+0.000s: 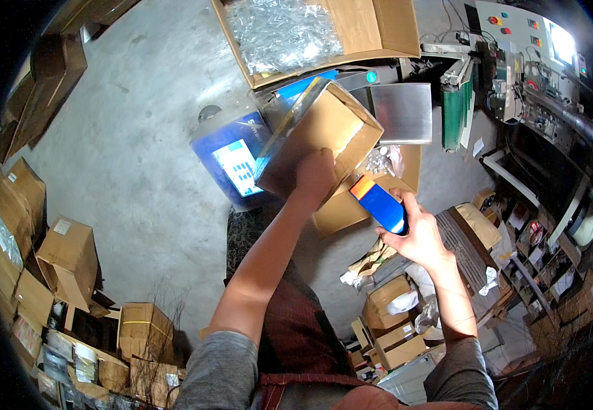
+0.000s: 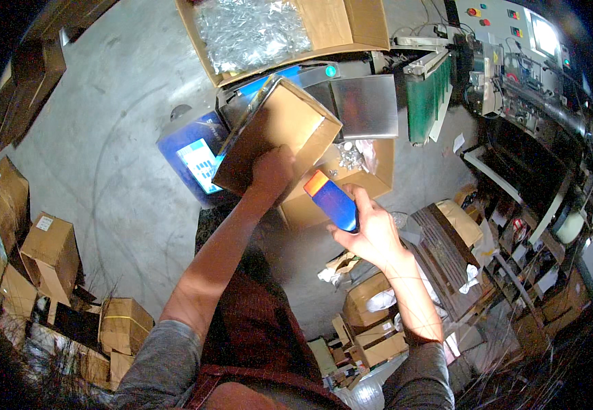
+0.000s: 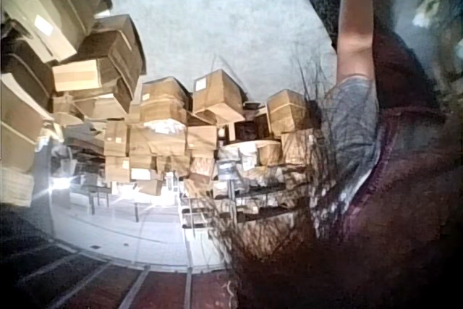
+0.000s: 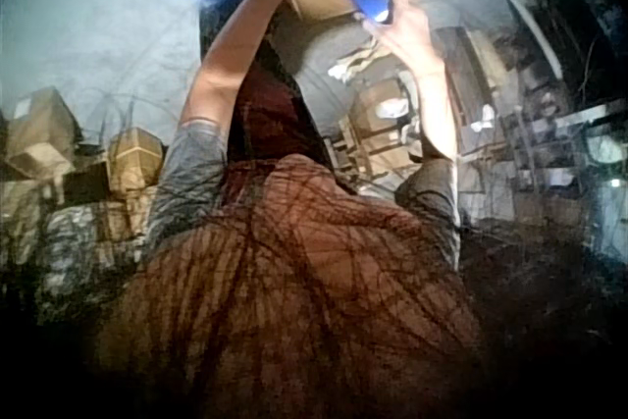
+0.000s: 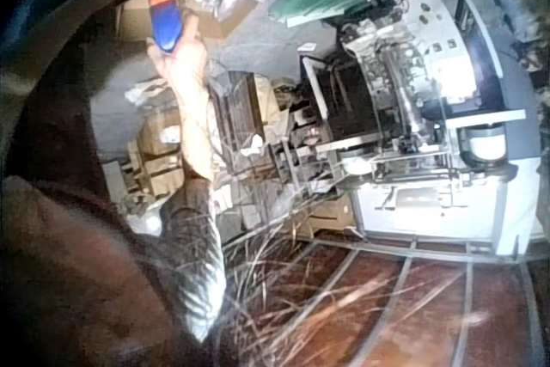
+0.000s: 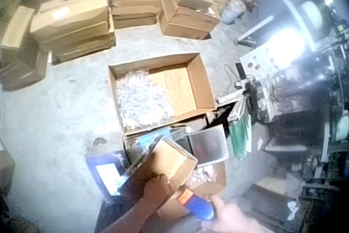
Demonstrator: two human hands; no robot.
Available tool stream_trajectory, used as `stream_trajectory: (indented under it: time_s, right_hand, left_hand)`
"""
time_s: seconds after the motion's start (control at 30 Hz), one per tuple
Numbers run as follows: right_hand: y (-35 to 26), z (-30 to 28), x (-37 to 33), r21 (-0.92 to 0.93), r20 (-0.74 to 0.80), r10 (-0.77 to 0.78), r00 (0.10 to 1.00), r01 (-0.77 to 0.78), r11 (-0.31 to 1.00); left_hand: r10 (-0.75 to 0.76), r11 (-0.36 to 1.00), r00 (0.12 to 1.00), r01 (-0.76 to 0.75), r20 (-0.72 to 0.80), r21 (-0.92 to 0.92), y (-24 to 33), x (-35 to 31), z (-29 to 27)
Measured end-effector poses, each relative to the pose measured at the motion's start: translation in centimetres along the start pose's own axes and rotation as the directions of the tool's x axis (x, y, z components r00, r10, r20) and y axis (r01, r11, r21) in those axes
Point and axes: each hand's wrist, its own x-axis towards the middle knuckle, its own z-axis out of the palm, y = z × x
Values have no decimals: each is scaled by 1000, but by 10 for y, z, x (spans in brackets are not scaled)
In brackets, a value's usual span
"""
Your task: The person loads a roll of packing tape into a handheld dispenser and then repeatedly tapes the seams of several cardboard boxes. The person places the taped boxes aside and briefly interacts with another person before continuing to tape more boxes.
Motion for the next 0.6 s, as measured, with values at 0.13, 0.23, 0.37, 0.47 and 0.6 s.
stream_trajectory:
  time_s: [0.13,0.23,0.37,0.47,0.6]
  right_hand:
    - [-1,1,-1,-10,17,38,999,-38,999]
    - [-5,0,-1,38,40,94,995,-96,995]
    - [-10,2,-3,39,28,148,989,-149,988]
    - [-13,-2,-5,22,56,173,983,-174,984]
    - [-1,2,-11,-7,84,169,982,-169,986]
  left_hand:
    - [-14,1000,996,13,87,10,7,4,-5]
    - [-94,988,974,67,204,137,24,8,-16]
    - [-80,985,966,38,247,170,14,20,-15]
    - [-180,963,944,112,277,244,14,24,-16]
    - [-91,992,978,72,186,104,1,-7,-22]
